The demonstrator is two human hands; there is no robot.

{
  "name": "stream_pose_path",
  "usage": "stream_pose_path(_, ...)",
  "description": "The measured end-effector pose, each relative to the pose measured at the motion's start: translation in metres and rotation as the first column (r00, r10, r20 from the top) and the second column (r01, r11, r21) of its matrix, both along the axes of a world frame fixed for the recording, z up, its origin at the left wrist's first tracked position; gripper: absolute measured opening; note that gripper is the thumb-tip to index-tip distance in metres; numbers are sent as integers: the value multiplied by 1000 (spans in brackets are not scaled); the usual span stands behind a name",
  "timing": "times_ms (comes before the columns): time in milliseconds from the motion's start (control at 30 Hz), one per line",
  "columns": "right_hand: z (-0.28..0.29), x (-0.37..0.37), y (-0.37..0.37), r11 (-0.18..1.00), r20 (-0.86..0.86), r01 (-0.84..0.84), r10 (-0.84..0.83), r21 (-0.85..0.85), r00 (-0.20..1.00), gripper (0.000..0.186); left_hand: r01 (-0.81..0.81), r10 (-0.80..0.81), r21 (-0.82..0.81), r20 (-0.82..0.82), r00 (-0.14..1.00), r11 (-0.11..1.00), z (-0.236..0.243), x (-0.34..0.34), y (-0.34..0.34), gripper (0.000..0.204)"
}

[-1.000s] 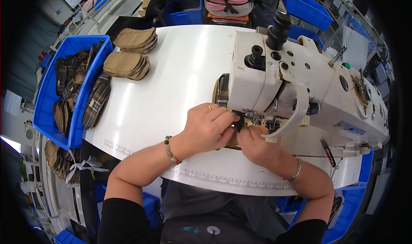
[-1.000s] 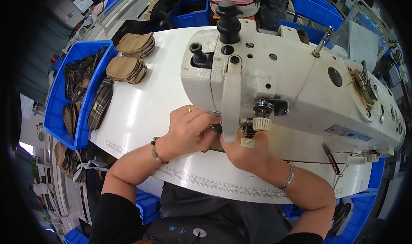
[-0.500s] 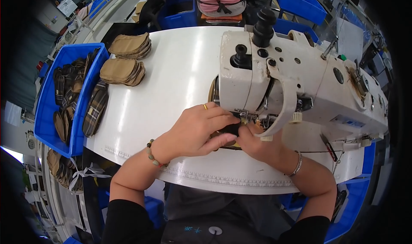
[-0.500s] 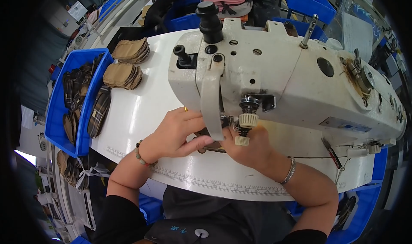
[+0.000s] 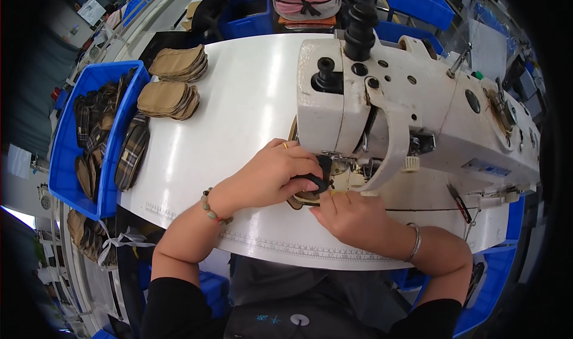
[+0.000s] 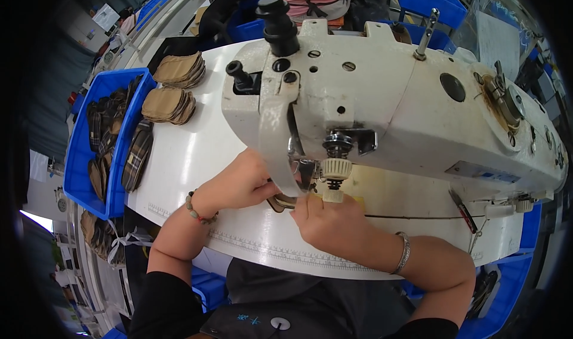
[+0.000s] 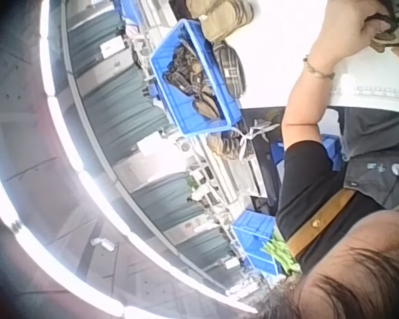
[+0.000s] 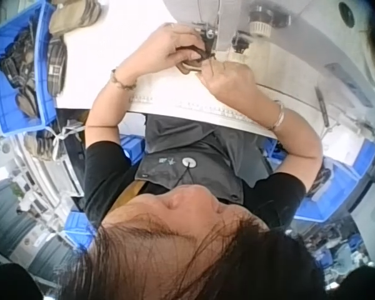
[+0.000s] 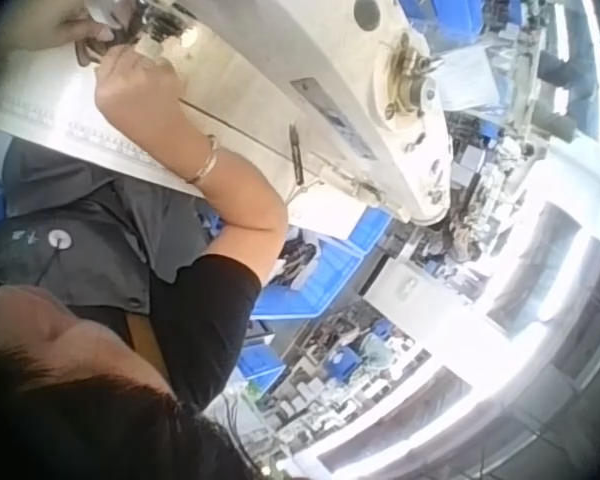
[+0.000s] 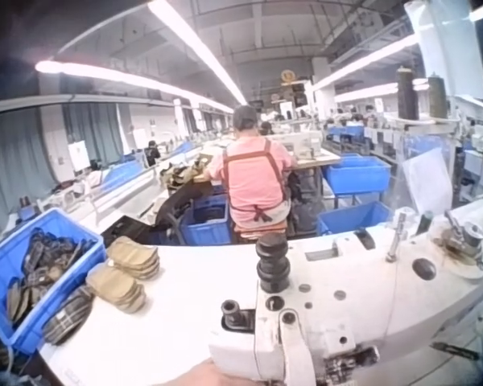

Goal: Operating an industrial sewing machine to assemble components of slippers.

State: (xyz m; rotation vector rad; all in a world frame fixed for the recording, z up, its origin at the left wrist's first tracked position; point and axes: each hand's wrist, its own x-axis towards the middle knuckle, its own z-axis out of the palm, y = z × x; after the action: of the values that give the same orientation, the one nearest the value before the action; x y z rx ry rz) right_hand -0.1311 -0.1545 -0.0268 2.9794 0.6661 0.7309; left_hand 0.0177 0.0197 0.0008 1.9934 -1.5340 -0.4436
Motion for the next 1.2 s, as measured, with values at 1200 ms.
stream_pose_path(1200, -12, 3, 3, 997, -101, 16, -24, -82, 995, 32, -72, 42, 86, 308, 950, 994, -15, -13, -12, 30)
